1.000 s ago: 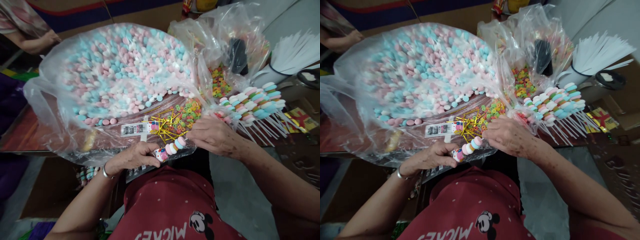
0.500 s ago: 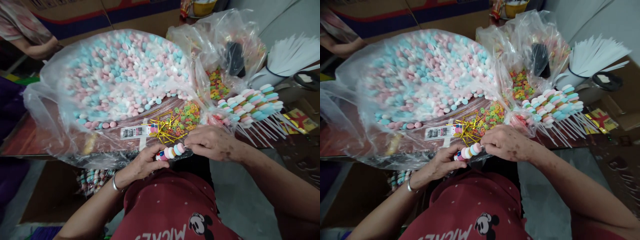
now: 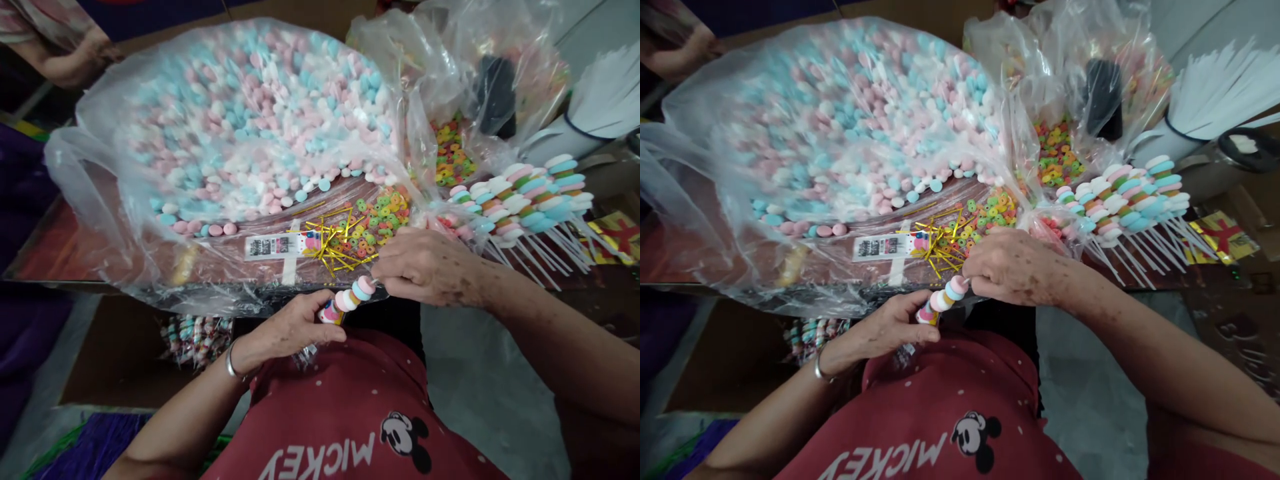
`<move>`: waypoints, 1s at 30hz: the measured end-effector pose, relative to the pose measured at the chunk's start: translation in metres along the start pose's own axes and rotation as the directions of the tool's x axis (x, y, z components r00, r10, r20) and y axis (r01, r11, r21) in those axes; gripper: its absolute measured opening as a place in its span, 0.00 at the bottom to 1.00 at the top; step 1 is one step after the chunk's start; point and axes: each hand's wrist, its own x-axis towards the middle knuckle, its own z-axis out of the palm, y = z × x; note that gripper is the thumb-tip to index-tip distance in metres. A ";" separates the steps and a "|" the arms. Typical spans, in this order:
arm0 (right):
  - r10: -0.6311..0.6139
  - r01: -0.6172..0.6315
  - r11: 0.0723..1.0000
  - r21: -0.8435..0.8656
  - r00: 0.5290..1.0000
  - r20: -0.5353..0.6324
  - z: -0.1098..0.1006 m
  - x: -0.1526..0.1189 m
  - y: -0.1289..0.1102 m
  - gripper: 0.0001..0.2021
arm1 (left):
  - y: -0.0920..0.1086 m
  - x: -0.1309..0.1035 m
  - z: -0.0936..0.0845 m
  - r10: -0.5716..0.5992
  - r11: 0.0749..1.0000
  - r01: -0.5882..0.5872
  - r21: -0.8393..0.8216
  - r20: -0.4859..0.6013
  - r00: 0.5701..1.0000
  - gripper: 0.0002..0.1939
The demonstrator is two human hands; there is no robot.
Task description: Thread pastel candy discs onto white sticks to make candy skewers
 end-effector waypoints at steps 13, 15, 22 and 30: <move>0.296 -0.366 0.915 0.171 0.895 0.333 0.001 0.020 -0.016 0.12 | -0.009 0.002 0.016 0.142 0.984 -0.122 0.134 -0.158 0.977 0.25; 0.301 -0.373 0.912 0.170 0.892 0.337 -0.003 0.020 -0.013 0.12 | -0.006 -0.001 0.015 0.071 0.995 -0.061 0.080 -0.133 0.988 0.29; 0.216 -0.284 0.943 0.172 0.918 0.331 0.002 0.021 -0.008 0.13 | -0.007 -0.009 0.005 -0.035 0.987 0.032 0.157 0.021 0.999 0.20; 0.113 -0.134 0.989 0.069 0.962 0.250 0.007 0.027 -0.010 0.13 | -0.016 -0.003 -0.002 0.026 0.995 -0.033 0.091 0.074 0.997 0.20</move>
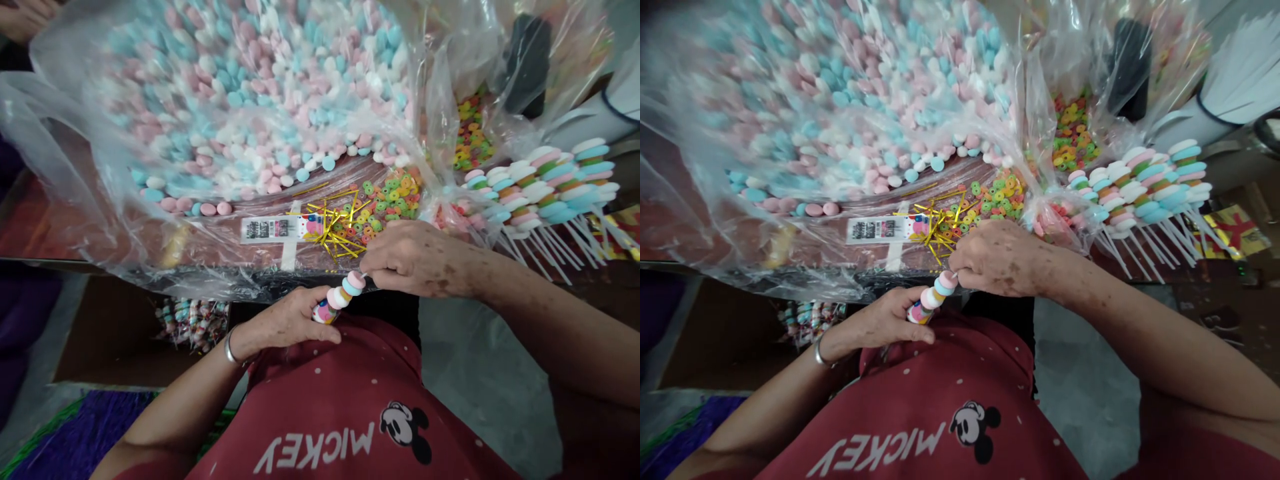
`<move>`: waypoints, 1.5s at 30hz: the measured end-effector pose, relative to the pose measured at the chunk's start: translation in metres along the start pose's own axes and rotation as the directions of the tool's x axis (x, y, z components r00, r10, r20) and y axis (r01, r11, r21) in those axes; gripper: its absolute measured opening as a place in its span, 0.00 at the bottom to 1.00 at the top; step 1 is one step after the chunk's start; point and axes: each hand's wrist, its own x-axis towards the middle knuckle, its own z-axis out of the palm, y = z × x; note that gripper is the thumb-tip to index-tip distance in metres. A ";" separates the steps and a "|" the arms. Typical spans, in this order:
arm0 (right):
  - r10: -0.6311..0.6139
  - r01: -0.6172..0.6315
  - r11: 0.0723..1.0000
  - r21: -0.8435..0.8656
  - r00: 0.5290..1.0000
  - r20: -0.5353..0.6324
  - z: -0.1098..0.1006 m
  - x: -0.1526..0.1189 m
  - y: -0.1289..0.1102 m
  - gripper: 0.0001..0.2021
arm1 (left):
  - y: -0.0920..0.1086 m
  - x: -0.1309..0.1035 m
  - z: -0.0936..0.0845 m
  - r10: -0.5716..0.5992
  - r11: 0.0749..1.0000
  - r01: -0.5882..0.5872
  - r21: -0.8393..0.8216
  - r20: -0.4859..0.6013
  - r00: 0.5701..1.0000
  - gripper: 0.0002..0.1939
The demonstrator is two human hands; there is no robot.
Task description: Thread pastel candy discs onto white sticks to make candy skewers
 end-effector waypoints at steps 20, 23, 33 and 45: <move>0.043 -0.035 0.997 -0.067 0.991 0.126 0.017 0.000 -0.013 0.13 | -0.002 0.010 0.024 0.157 0.977 -0.119 0.175 -0.220 0.963 0.20; 0.029 -0.026 0.999 -0.042 0.996 0.090 0.020 0.001 -0.012 0.13 | 0.003 0.009 0.022 0.127 0.988 -0.104 0.116 -0.212 0.969 0.22; 0.019 -0.019 1.000 0.010 1.000 -0.007 0.012 -0.002 -0.004 0.11 | -0.003 -0.007 0.003 -0.135 0.970 0.136 -0.204 0.017 0.991 0.23; -0.335 0.244 0.906 -0.345 0.913 -0.234 0.014 -0.001 0.001 0.15 | -0.008 -0.003 -0.009 -0.165 0.871 0.308 -0.382 0.362 0.917 0.27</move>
